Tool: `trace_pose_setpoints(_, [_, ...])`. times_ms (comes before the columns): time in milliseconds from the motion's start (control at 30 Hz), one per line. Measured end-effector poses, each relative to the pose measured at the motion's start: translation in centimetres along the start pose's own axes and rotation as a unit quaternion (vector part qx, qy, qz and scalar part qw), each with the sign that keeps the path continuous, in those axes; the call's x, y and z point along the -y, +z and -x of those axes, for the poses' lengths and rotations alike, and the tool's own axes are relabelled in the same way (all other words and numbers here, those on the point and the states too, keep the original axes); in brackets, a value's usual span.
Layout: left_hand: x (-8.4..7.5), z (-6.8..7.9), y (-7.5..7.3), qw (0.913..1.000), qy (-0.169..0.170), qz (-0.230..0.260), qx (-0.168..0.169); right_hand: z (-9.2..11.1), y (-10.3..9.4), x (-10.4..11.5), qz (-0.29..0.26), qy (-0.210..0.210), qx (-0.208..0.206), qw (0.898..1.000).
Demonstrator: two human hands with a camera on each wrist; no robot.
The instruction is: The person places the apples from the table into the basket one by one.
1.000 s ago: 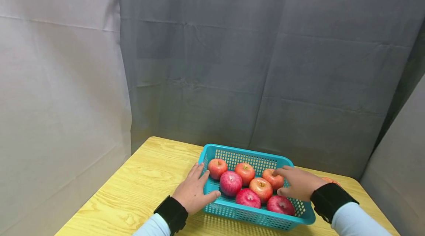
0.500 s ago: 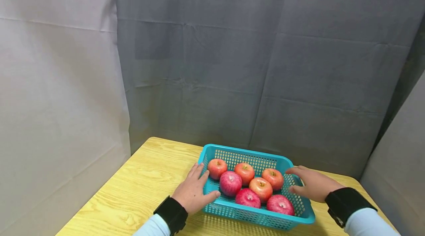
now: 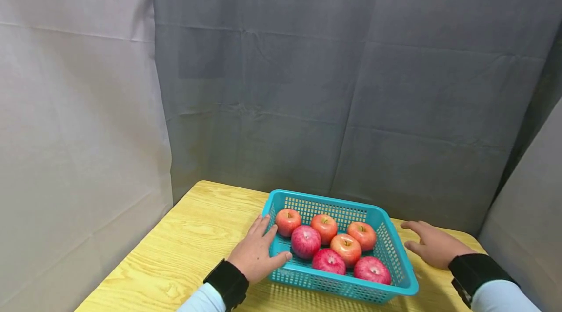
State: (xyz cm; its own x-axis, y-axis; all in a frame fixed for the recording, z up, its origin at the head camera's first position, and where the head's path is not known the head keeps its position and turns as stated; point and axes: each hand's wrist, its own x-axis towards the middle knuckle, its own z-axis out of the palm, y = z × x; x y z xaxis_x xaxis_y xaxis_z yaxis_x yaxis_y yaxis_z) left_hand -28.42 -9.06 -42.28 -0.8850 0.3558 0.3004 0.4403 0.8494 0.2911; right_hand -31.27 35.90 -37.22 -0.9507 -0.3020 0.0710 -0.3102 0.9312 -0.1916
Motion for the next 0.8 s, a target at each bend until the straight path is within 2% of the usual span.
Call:
trace_pose_setpoints(367, [0.1,0.1,-0.1,1.0000,0.003,-0.005,-0.002,-0.4,1.7,-3.9,0.034,0.030,-0.022,0.999])
trace_pose_setpoints(500, [0.2,0.0,0.0,0.9999,0.007,-0.009,-0.006,-0.7,2.0,-4.8,0.032,0.045,-0.021,0.998])
trace_pose_setpoints(633, [0.3,-0.1,0.2,0.9998,0.008,-0.014,-0.007,-1.1,2.5,-5.6,0.034,0.044,-0.038,0.998])
trace_pose_setpoints(800, [0.2,-0.1,0.2,0.9998,0.010,-0.013,-0.008,-1.6,3.9,-6.7,0.035,0.048,-0.048,0.997])
